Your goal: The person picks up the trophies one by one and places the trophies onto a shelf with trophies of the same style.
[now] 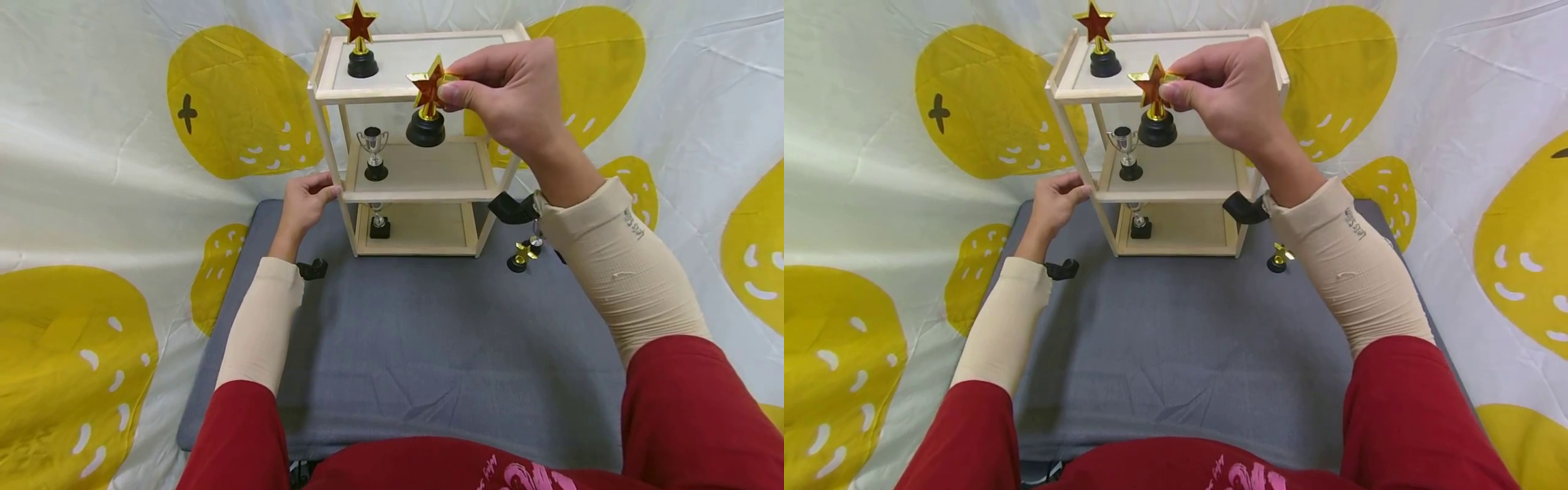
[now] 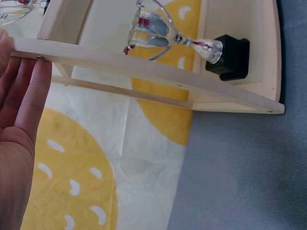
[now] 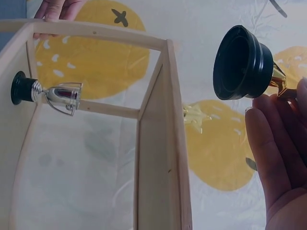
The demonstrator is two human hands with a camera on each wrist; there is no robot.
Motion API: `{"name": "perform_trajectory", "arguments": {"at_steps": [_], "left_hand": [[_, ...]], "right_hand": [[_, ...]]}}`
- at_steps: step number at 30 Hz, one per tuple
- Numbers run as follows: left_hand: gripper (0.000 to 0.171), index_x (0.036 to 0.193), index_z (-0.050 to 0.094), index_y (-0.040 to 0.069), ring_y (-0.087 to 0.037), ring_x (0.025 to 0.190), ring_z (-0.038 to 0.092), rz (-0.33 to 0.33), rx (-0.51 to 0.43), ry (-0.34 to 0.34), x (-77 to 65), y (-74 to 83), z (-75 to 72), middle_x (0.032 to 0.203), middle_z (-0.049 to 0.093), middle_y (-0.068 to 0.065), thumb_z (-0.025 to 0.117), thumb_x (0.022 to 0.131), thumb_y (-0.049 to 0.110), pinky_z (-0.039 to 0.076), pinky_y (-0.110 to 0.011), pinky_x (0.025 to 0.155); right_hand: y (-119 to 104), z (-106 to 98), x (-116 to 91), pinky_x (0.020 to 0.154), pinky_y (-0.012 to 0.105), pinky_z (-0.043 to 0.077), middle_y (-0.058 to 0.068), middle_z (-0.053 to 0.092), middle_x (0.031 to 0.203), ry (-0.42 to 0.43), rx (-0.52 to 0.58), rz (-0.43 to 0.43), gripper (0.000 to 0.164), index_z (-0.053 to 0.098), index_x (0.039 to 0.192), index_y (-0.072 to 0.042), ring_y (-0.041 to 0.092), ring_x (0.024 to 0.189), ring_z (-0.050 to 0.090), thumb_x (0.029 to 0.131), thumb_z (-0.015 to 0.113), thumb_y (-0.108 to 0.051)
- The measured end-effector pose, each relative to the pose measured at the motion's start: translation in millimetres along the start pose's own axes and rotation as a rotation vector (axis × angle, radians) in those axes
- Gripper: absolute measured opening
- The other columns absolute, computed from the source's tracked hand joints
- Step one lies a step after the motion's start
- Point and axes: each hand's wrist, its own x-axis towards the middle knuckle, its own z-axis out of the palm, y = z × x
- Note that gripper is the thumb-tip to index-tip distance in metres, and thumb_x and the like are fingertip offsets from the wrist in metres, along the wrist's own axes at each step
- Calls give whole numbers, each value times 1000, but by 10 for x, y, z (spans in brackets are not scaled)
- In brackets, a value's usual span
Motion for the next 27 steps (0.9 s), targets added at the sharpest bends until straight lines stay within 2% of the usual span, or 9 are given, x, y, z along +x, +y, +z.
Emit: {"name": "perform_trajectory", "arguments": {"at_steps": [4, 8, 11, 18, 24, 27], "left_hand": [[32, 119, 68, -6, -5, 87, 66, -5, 12, -2, -6, 4, -2, 97, 74, -1, 70, 90, 6, 59, -24, 87], [32, 119, 69, -5, -5, 87, 66, -4, 18, 1, -4, 2, -2, 97, 74, -1, 71, 90, 6, 60, -24, 86], [32, 119, 68, -6, -5, 87, 67, 2, 6, 3, 1, -1, 0, 97, 74, -2, 71, 89, 5, 60, -24, 86], [32, 118, 69, -6, -5, 87, 67, 7, -1, 2, 11, -4, -9, 95, 74, 1, 71, 89, 6, 60, -25, 88], [27, 116, 72, 0, -6, 88, 67, 5, 19, 15, 13, -16, -10, 95, 73, 1, 71, 90, 8, 60, -26, 89], [27, 115, 73, 1, -7, 88, 67, 10, 19, 7, 20, -28, 1, 96, 74, 0, 72, 89, 9, 60, -27, 89]], "right_hand": [[6, -12, 19, 71, 20, 60, -12, 76, 83, -8, -13, -50, 7, 74, 86, 13, 9, 73, 74, 82, 73, 8], [7, -22, 47, 72, 20, 60, -11, 76, 83, -6, -11, -49, 7, 74, 86, 13, 9, 73, 74, 83, 72, 7], [-1, -31, 69, 72, 20, 60, -12, 76, 83, -3, -22, -23, 8, 74, 87, 13, 8, 74, 74, 83, 73, 6], [-68, -36, 135, 72, 16, 59, -5, 76, 84, 14, 22, 149, 13, 74, 91, 13, 6, 76, 74, 83, 74, 4], [-68, -27, 174, 74, 16, 59, -8, 75, 87, 2, -70, 181, 14, 75, 95, 10, 6, 77, 74, 86, 72, 0], [-31, -41, 168, 74, 16, 59, -8, 75, 88, 6, -70, 183, 13, 75, 96, 10, 6, 78, 73, 86, 71, 1]]}}
